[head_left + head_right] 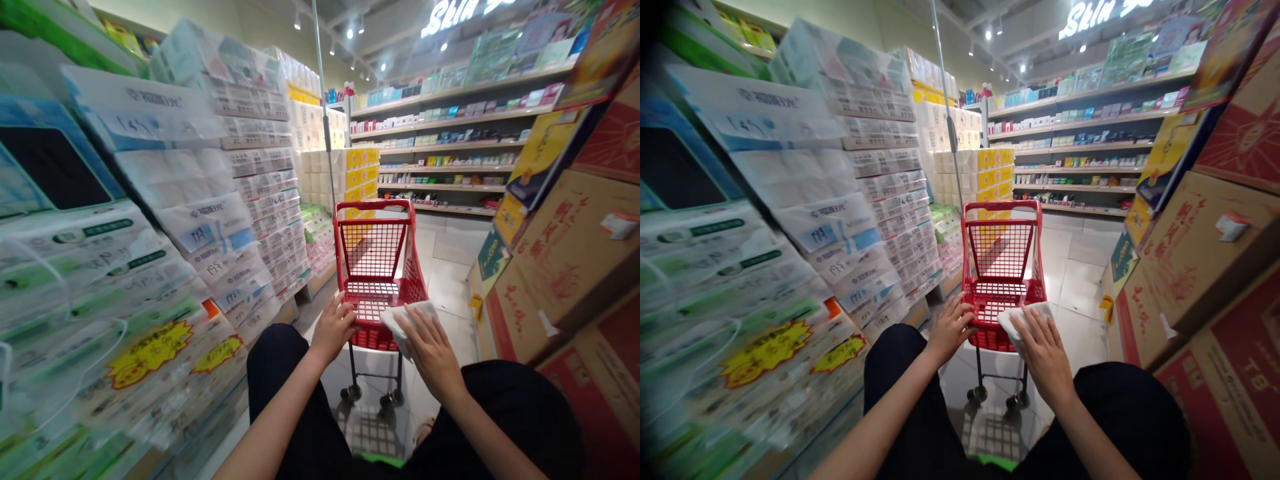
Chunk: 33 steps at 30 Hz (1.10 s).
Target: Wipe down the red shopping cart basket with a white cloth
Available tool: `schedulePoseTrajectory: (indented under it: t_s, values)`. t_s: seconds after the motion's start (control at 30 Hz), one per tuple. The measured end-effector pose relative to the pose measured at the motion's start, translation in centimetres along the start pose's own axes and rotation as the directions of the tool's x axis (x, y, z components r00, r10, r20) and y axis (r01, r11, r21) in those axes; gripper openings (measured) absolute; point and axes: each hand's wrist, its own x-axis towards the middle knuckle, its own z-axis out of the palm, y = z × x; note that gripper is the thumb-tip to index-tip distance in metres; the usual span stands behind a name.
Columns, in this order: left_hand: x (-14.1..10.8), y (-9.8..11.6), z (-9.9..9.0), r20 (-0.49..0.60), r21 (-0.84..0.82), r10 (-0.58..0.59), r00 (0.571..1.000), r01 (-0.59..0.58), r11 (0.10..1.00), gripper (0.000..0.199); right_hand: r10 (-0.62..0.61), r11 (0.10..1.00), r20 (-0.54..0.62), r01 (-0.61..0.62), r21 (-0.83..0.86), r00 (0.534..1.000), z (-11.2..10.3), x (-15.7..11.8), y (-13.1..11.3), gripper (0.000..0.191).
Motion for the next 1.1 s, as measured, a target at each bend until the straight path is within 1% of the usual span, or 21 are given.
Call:
schedulePoseTrajectory:
  t_s: [0.13, 0.17, 0.23, 0.27, 0.33, 0.37, 0.43, 0.5, 0.53, 0.57, 0.63, 0.67, 0.73, 0.77, 0.83, 0.9, 1.0, 1.1]
  values:
    - [0.4, 1.5, 0.5, -0.020, -0.057, -0.012, 1.000, 0.011, 0.998, 0.019, -0.030, 1.000, 0.004, 0.030, 0.000, 1.000, 1.0, 0.8, -3.9, 0.064]
    - [0.4, 1.7, 0.4, -0.020, -0.075, -0.019, 1.000, 0.017, 0.997, 0.021, -0.041, 0.999, 0.013, 0.041, 0.010, 0.999, 1.1, 1.1, -4.8, 0.067]
    - [0.1, 1.8, -0.1, -0.018, -0.118, -0.034, 0.999, 0.031, 0.992, 0.033, -0.069, 0.996, 0.037, 0.067, 0.052, 0.997, 0.9, 1.8, -5.7, 0.072]
    - [0.0, 1.7, -0.6, -0.015, -0.145, -0.037, 0.999, 0.034, 0.989, 0.040, -0.083, 0.993, 0.050, 0.079, 0.086, 0.995, 0.7, 2.1, -5.8, 0.073]
    - [-0.3, 1.6, -1.7, -0.009, -0.205, -0.044, 0.999, 0.041, 0.978, 0.048, -0.087, 0.985, 0.068, 0.076, 0.153, 0.994, 0.0, 2.6, -4.9, 0.070]
    - [-0.3, 1.6, -2.3, -0.016, -0.232, -0.062, 0.998, 0.057, 0.971, 0.048, -0.073, 0.984, 0.063, 0.061, 0.168, 0.995, -0.3, 2.7, -4.2, 0.066]
    - [-0.2, 2.2, -3.4, -0.066, -0.259, -0.140, 0.988, 0.118, 0.959, 0.044, -0.033, 0.990, 0.041, 0.027, 0.141, 0.999, -0.7, 2.7, -2.4, 0.059]
    - [0.2, 3.6, -3.8, -0.132, -0.242, -0.203, 0.970, 0.167, 0.956, 0.040, -0.014, 0.997, 0.033, 0.011, 0.080, 0.999, -0.5, 2.5, -0.7, 0.053]
    - [0.5, 4.6, -3.7, -0.146, -0.219, -0.190, 0.971, 0.155, 0.963, 0.038, -0.014, 0.998, 0.040, 0.012, 0.060, 0.999, -0.3, 2.4, -0.2, 0.052]
    - [0.8, 5.8, -3.3, -0.143, -0.188, -0.147, 0.979, 0.119, 0.975, 0.037, -0.021, 0.998, 0.054, 0.018, 0.055, 0.998, 0.0, 2.2, 0.2, 0.051]
    - [1.5, 8.2, -1.6, -0.076, -0.119, 0.003, 0.997, -0.012, 0.993, 0.041, -0.042, 0.996, 0.066, 0.036, 0.083, 0.997, 0.5, 2.0, 0.5, 0.055]
    - [1.8, 9.2, -0.5, -0.060, -0.073, 0.044, 0.997, -0.049, 0.996, 0.046, -0.050, 0.994, 0.059, 0.044, 0.104, 0.997, 0.7, 2.0, 0.5, 0.058]
    - [2.3, 10.4, 1.7, -0.059, 0.036, 0.029, 0.998, -0.027, 0.999, 0.053, -0.062, 0.988, 0.048, 0.055, 0.142, 0.997, 0.7, 1.9, 0.5, 0.067]
    - [2.5, 10.6, 2.6, -0.058, 0.073, 0.016, 0.998, -0.012, 0.997, 0.055, -0.061, 0.987, 0.049, 0.053, 0.151, 0.997, 0.6, 1.8, 0.5, 0.072]
    - [2.6, 10.4, 3.5, -0.039, 0.111, 0.024, 0.999, -0.020, 0.994, 0.055, -0.050, 0.988, 0.070, 0.039, 0.149, 0.996, 0.2, 1.8, 0.6, 0.080]
    - [2.4, 9.4, 3.2, 0.002, 0.104, 0.087, 0.996, -0.087, 0.991, 0.053, -0.037, 0.991, 0.092, 0.025, 0.132, 0.995, -0.2, 1.7, 1.0, 0.084]
    - [1.8, 7.1, 1.1, 0.072, 0.065, 0.197, 0.978, -0.202, 0.977, 0.050, -0.021, 0.993, 0.106, 0.009, 0.120, 0.994, -0.5, 1.6, 1.9, 0.087]
    - [0.9, 4.2, -1.3, 0.145, 0.030, 0.307, 0.941, -0.314, 0.949, 0.051, -0.021, 0.992, 0.112, 0.006, 0.128, 0.993, -0.5, 1.6, 3.2, 0.086]
